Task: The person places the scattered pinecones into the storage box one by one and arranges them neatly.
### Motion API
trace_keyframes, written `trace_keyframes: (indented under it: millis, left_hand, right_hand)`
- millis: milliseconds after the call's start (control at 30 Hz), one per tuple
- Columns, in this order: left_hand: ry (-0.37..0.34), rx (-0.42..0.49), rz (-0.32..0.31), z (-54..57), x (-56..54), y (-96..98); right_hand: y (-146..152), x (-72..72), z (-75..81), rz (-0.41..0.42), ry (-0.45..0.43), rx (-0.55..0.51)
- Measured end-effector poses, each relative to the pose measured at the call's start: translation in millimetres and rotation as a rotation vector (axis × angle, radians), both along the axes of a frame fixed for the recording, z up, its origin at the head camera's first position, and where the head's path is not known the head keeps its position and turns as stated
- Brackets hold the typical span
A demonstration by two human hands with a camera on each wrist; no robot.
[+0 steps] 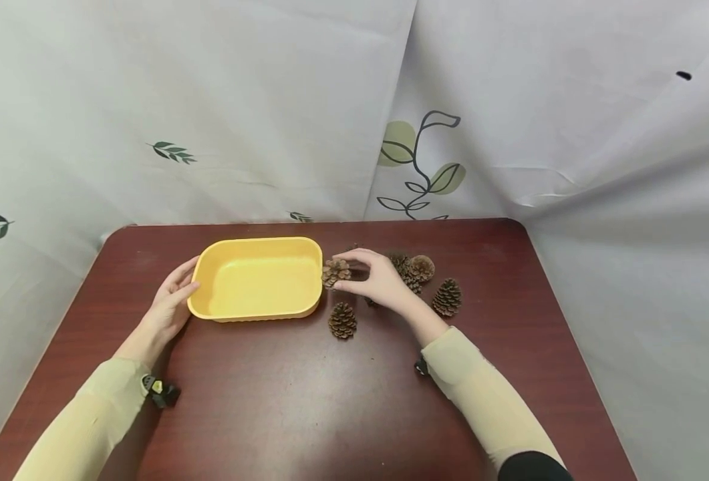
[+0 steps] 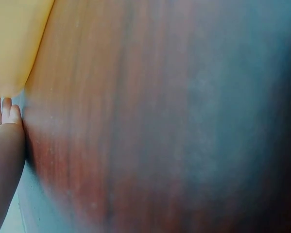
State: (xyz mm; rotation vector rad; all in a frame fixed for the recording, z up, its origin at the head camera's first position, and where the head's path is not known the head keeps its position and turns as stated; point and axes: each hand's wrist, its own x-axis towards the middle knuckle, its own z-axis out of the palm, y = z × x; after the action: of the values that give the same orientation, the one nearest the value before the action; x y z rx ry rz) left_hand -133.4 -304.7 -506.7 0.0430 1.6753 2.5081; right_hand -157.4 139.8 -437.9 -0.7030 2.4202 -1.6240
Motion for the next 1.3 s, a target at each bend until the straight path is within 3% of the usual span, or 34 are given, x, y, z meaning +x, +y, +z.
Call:
trace_keyframes:
  millis: [400,600,1000,1300]
  left_hand:
    - [-0.008,0.008,0.000,-0.3,-0.7,-0.7]
    - [-0.010,0.018,0.000,0.3,-1.5,-0.3]
    - [-0.013,0.012,0.002,-0.4,-1.8,-0.6]
    - [-0.008,0.021,0.006,-0.9,-0.9,-0.8]
  right_hand:
    - [-62,-12.2,-3.5,0.074,-0.053,-0.002]
    - [-87,-17.4,-4.6,0.081,-0.087,0.047]
    - [-140,-23.1,-4.8,0.153,-0.073,0.104]
    - [-174,-25.3,-12.4,0.188,-0.110,0.083]
